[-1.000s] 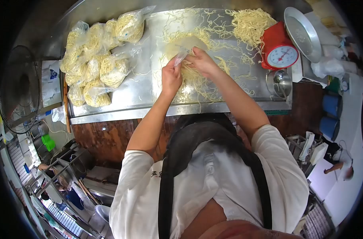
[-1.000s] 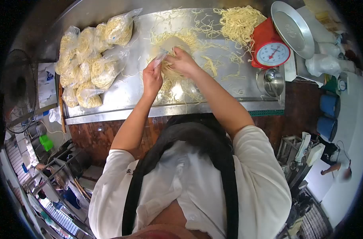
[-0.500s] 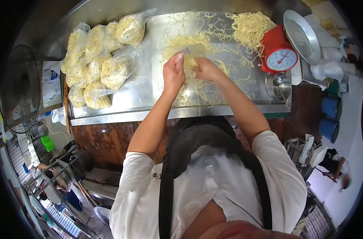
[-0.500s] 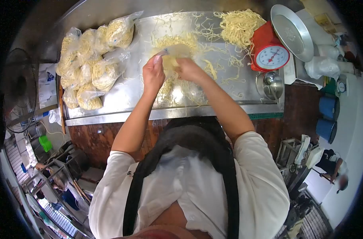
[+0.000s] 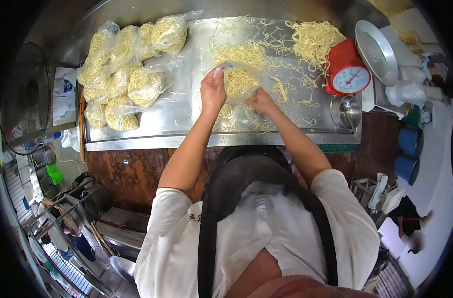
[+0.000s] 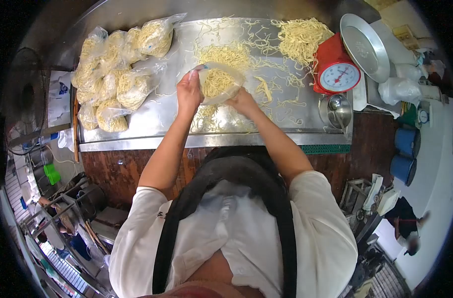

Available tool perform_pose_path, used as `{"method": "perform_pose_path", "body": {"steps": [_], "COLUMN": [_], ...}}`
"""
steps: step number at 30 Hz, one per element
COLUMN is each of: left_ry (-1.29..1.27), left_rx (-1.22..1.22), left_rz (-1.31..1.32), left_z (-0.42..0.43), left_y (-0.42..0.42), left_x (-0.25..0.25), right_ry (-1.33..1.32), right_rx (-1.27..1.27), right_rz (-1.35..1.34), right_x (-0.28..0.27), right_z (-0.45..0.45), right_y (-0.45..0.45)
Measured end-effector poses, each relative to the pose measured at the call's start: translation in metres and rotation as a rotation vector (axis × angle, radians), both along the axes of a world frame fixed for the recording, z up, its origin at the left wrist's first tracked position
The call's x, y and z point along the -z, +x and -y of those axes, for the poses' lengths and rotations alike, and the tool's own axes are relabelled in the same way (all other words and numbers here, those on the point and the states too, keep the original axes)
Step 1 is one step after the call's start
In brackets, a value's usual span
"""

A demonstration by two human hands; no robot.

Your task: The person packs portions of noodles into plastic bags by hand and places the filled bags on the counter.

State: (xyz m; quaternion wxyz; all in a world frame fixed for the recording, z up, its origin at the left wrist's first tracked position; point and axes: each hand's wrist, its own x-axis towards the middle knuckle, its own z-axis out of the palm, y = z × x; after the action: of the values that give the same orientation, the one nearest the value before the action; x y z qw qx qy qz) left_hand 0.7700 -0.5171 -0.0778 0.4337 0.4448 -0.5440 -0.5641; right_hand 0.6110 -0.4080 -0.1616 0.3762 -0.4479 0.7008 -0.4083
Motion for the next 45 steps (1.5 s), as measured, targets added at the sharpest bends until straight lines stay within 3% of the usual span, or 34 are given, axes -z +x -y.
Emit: {"method": "perform_pose_path", "body": {"steps": [3, 6, 9, 10, 12, 14, 16, 19, 22, 25, 28, 31, 34, 37, 39, 41, 43, 45], "left_ry": [0.038, 0.076, 0.213, 0.22, 0.242, 0.123, 0.064, 0.085, 0.132, 0.189, 0.198, 0.154, 0.15, 0.164, 0.159, 0.022, -0.075, -0.115], "left_rx": [0.046, 0.009, -0.004, 0.015, 0.04, 0.01, 0.015, 0.022, 0.0, 0.022, 0.039, 0.055, 0.068, 0.08, 0.077, 0.142, 0.187, 0.224], "left_rz": [0.069, 0.031, -0.01, -0.001, 0.012, 0.019, 0.021, 0.036, 0.017, -0.029, -0.021, 0.005, 0.0, -0.013, 0.014, 0.129, 0.185, 0.19], "left_z": [-0.003, 0.003, 0.004, 0.007, 0.008, 0.008, 0.01, 0.013, 0.015, 0.012, 0.01, 0.016, 0.012, 0.013, 0.013, 0.021, 0.031, 0.035], "left_y": [0.006, 0.014, 0.022, 0.025, 0.028, 0.023, 0.019, 0.027, 0.029, 0.031, 0.031, 0.024, 0.018, 0.017, 0.014, 0.01, 0.01, 0.016], "left_x": [-0.028, -0.039, -0.053, -0.052, -0.04, -0.024, -0.021, -0.025, -0.035, -0.046, -0.043, -0.04, -0.051, -0.053, -0.052, -0.061, -0.093, -0.151], "right_ry": [0.225, 0.111, -0.253, 0.111, 0.074, 0.116, 0.206, 0.219, -0.066, 0.167, 0.101, -0.246, -0.389, -0.288, -0.237, -0.119, 0.059, -0.173], "right_rx": [-0.193, -0.39, -0.307, -0.26, -0.12, -0.105, -0.223, -0.385, -0.399, -0.351, -0.257, -0.396, -0.46, 0.079, 0.168, 0.117, -0.086, 0.015], "right_rz": [-0.441, -0.037, -0.407, -0.389, -0.615, -0.594, -0.338, -0.54, 0.232, -0.262, -0.321, 0.064, -0.221, -0.413, -0.727, -0.833, -0.722, -0.626], "right_x": [-0.042, -0.148, -0.128, -0.142, -0.096, -0.056, -0.041, -0.108, -0.164, -0.174, -0.2, -0.172, -0.148, -0.15, -0.111, -0.091, -0.089, -0.153], "right_z": [0.036, 0.049, 0.05, 0.049, 0.035, 0.021, 0.026, 0.047, 0.058, 0.059, 0.051, 0.051, 0.064, 0.056, 0.06, 0.067, 0.07, 0.056], "right_y": [-0.005, 0.003, -0.011, -0.021, -0.021, -0.012, 0.004, 0.012, 0.022, 0.007, 0.001, 0.011, -0.001, -0.006, -0.003, -0.019, -0.049, -0.053]}}
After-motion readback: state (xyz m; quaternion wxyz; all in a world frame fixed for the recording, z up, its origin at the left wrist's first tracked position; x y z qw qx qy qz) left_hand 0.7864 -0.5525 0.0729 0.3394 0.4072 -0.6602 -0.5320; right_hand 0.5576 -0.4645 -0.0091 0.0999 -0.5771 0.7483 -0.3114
